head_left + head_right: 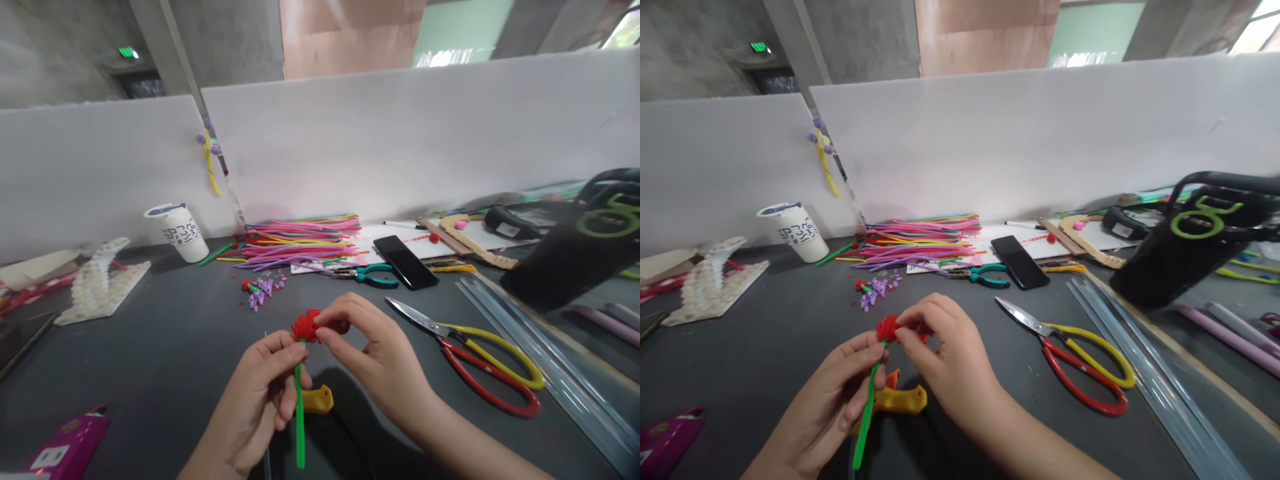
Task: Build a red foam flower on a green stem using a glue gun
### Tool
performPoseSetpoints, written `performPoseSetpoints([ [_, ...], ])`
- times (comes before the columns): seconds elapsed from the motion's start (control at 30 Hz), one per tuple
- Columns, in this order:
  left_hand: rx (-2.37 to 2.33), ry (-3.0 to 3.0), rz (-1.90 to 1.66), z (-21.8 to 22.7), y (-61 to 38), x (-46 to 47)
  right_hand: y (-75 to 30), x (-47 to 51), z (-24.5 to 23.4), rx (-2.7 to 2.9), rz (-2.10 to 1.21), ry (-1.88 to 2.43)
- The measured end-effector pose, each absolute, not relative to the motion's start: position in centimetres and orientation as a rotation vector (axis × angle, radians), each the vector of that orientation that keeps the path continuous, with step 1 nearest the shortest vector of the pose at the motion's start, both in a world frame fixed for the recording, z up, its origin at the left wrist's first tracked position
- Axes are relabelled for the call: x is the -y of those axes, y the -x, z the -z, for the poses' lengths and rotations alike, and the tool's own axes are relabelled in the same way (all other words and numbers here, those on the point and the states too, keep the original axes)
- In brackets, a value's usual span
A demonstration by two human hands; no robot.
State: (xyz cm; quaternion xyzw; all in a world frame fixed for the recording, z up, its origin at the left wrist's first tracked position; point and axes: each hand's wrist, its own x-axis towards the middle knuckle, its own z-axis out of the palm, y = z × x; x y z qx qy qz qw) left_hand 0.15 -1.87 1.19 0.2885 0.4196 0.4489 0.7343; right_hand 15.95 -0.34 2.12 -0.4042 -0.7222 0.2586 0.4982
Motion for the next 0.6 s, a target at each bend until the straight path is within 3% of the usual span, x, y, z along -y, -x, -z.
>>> performPoseSetpoints([
  [0.6, -0.924, -0.626, -0.973, -1.14, -0.33, 1.99, -15.80, 0.35, -1.46, 1.784, -0.497, 0.973],
])
